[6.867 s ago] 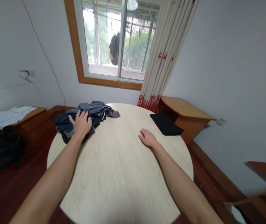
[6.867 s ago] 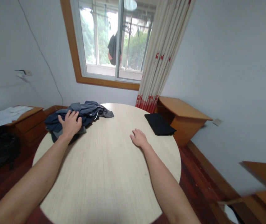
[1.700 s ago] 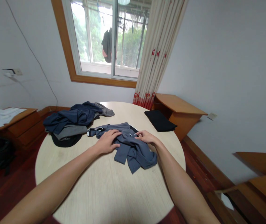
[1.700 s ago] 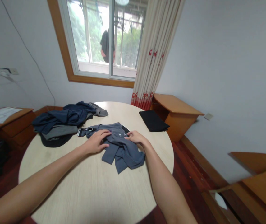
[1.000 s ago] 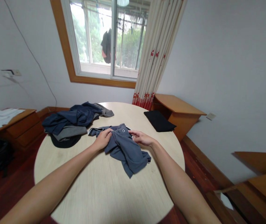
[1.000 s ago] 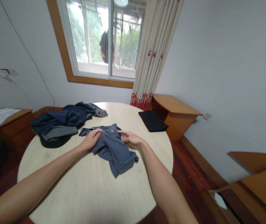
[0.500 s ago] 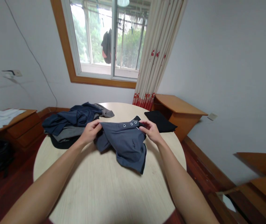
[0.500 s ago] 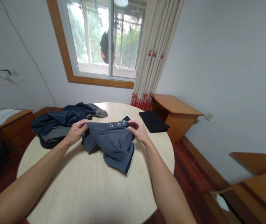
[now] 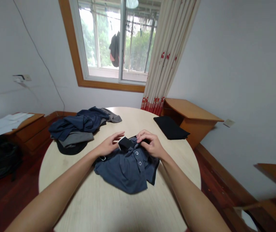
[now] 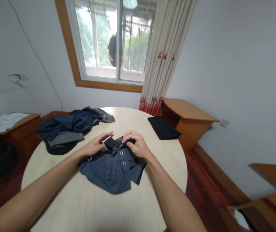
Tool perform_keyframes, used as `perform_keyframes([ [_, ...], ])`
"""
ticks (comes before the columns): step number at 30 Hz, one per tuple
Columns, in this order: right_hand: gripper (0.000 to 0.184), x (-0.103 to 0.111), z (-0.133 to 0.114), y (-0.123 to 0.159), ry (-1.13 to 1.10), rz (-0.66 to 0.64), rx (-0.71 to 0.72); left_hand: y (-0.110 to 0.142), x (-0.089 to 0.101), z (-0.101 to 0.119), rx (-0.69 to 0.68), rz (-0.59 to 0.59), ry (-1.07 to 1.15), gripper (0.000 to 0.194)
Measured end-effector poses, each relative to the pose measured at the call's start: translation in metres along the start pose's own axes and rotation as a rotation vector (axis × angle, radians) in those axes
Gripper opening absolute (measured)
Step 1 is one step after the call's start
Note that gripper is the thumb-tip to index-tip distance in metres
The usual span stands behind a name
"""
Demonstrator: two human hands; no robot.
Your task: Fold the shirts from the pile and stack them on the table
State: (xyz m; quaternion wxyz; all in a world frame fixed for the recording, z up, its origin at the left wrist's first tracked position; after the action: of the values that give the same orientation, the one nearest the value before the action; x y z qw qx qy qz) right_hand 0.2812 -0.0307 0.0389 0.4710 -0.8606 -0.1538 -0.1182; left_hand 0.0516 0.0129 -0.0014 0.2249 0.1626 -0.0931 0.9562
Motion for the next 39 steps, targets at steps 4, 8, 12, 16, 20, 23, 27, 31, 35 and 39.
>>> perform_keyframes([
  [4, 0.008, 0.004, 0.005, 0.002, 0.044, 0.039, -0.014, 0.008, -0.011, 0.014, -0.090, -0.145, -0.043, 0.044],
  [8, 0.007, 0.008, 0.012, 0.004, 0.126, 0.067, -0.047, 0.012, -0.011, 0.021, -0.193, -0.128, -0.142, 0.043],
  [12, 0.010, 0.008, 0.013, 0.004, 0.186, 0.063, -0.059, 0.015, -0.018, 0.025, -0.260, -0.148, -0.235, 0.045],
  [16, 0.013, 0.009, 0.013, 0.005, 0.230, 0.046, -0.074, 0.018, -0.023, 0.031, -0.243, -0.108, -0.185, 0.055],
  [20, 0.016, 0.007, 0.016, 0.006, 0.265, 0.017, -0.092, 0.021, -0.028, 0.033, -0.153, -0.154, -0.097, 0.057],
  [23, 0.017, 0.005, 0.018, 0.007, 0.285, -0.010, -0.082, 0.023, -0.031, 0.035, -0.114, -0.207, -0.142, 0.059],
  [27, 0.012, 0.006, 0.019, 0.008, 0.302, -0.019, -0.084, 0.025, -0.029, 0.039, -0.104, -0.214, -0.193, 0.063],
  [31, 0.008, 0.011, 0.019, 0.008, 0.308, -0.014, -0.081, 0.023, -0.025, 0.038, -0.107, -0.203, -0.232, 0.064],
  [35, 0.007, 0.014, 0.018, 0.008, 0.305, -0.015, -0.075, 0.022, -0.023, 0.038, -0.164, -0.126, -0.285, 0.050],
  [39, 0.011, 0.015, 0.018, 0.008, 0.271, -0.047, -0.097, 0.021, -0.019, 0.039, -0.174, 0.015, -0.307, 0.036],
])
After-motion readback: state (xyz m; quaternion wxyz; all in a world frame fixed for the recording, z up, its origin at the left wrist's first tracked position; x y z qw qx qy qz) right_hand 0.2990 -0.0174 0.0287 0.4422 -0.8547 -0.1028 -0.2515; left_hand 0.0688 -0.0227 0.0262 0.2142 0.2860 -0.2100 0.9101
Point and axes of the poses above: each hand's wrist, its own y-axis away from the middle knuckle, its own x-axis out of the back of the hand, z = x × y, the point moved 3 cm from there along -y, towards the middle knuckle, and after that the axes turned 9 degrees about x, right-handed, at the moved point
